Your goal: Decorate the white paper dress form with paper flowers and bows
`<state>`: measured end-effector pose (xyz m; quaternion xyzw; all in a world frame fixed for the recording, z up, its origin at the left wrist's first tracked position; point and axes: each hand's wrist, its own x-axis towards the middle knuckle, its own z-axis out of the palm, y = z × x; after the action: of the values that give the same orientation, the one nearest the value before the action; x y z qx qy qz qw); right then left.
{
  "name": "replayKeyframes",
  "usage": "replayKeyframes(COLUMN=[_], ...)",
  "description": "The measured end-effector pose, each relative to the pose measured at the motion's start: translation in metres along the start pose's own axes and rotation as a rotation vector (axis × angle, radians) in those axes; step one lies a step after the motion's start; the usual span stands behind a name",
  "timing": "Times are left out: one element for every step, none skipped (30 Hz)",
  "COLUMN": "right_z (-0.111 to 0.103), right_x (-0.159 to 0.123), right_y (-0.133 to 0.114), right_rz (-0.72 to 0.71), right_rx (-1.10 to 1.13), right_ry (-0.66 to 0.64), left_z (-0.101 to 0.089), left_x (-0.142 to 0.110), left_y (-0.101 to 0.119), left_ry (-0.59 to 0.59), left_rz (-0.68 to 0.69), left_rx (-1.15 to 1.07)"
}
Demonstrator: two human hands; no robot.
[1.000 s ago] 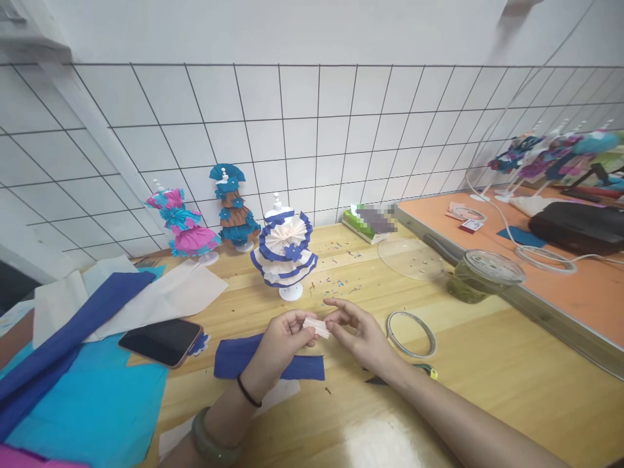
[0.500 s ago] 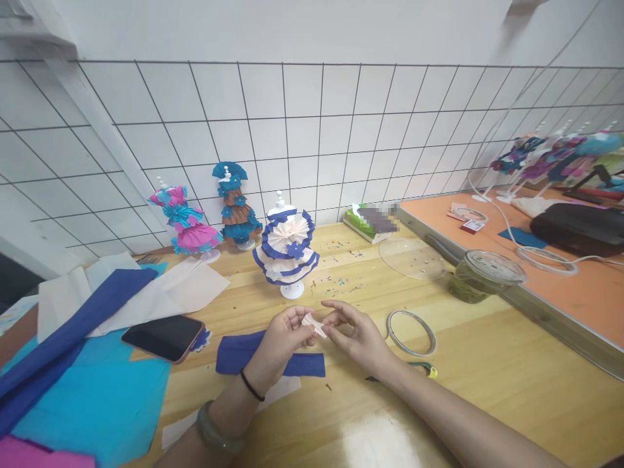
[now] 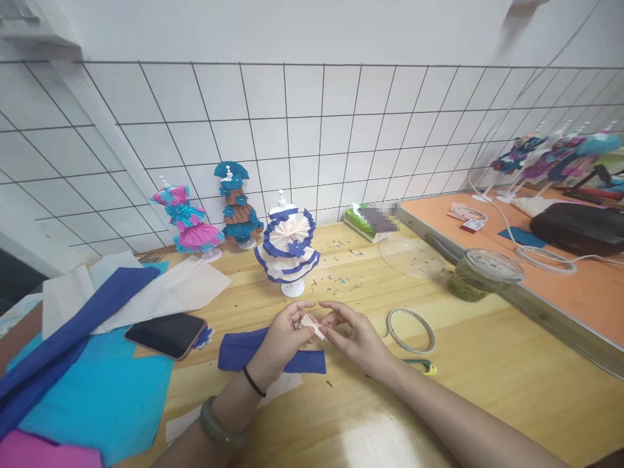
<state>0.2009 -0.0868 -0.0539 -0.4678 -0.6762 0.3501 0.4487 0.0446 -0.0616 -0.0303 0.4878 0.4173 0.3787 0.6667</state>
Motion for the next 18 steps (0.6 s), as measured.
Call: replayKeyframes(right_z=[0.0, 0.0, 0.0, 0.0, 0.0, 0.0, 0.0, 0.0, -0.001, -0.003, -0.006, -0.01, -0.016, -0.022, -0.029, -0.037, -0.045, -0.052], right_x=[0.0, 0.0, 0.0, -0.001, -0.001, -0.001, -0.001, -0.001, 0.0, 0.001, 0.002, 0.004, 0.006, 0.007, 0.008, 0.007, 0.005, 0.001], right_y=[0.0, 0.0, 0.0, 0.0, 0.0, 0.0, 0.0, 0.0, 0.0, -0.001, -0.003, -0.005, -0.009, -0.013, -0.017, -0.022, -0.026, -0.03], right_rz=[0.009, 0.015, 0.019, 0.022, 0.024, 0.026, 0.03, 0.035, 0.038, 0.041, 0.043, 0.043, 0.044, 0.043, 0.041, 0.037, 0.028, 0.014], right_rx=[0.002, 0.003, 0.006, 0.009, 0.013, 0.019, 0.026, 0.03, 0.029, 0.022, 0.008, -0.02, -0.065, -0.132, -0.225, -0.346, -0.482, -0.616], right_ry=[0.001, 0.003, 0.003, 0.002, -0.001, -0.007, -0.012, -0.016, -0.012, -0.003, 0.007, 0.016, 0.009, -0.004, -0.041, -0.095, -0.118, -0.159], left_z=[0.0, 0.0, 0.0, 0.0, 0.0, 0.0, 0.0, 0.0, 0.0, -0.001, -0.001, -0.002, -0.003, -0.004, -0.004, -0.005, -0.005, -0.005], left_x=[0.0, 0.0, 0.0, 0.0, 0.0, 0.0, 0.0, 0.0, 0.001, 0.001, 0.001, 0.002, 0.002, 0.002, 0.003, 0.003, 0.003, 0.003], left_y=[0.0, 0.0, -0.001, -0.001, -0.001, 0.0, 0.0, 0.0, 0.0, 0.0, 0.0, 0.0, -0.001, -0.001, -0.001, -0.002, -0.002, -0.002], left_ry=[-0.001, -0.001, 0.001, 0.001, -0.001, -0.002, -0.002, -0.002, 0.001, 0.006, 0.012, 0.016, 0.018, 0.019, 0.019, 0.016, 0.017, 0.022], left_rz=[-0.002, -0.006, -0.014, -0.024, -0.035, -0.044, -0.051, -0.055, -0.056, -0.057, -0.058, -0.058, -0.06, -0.061, -0.061, -0.06, -0.058, -0.057], left_rx=[-0.003, -0.005, -0.007, -0.012, -0.019, -0.032, -0.049, -0.067, -0.084, -0.096, -0.103, -0.105, -0.104, -0.104, -0.107, -0.113, -0.12, -0.126])
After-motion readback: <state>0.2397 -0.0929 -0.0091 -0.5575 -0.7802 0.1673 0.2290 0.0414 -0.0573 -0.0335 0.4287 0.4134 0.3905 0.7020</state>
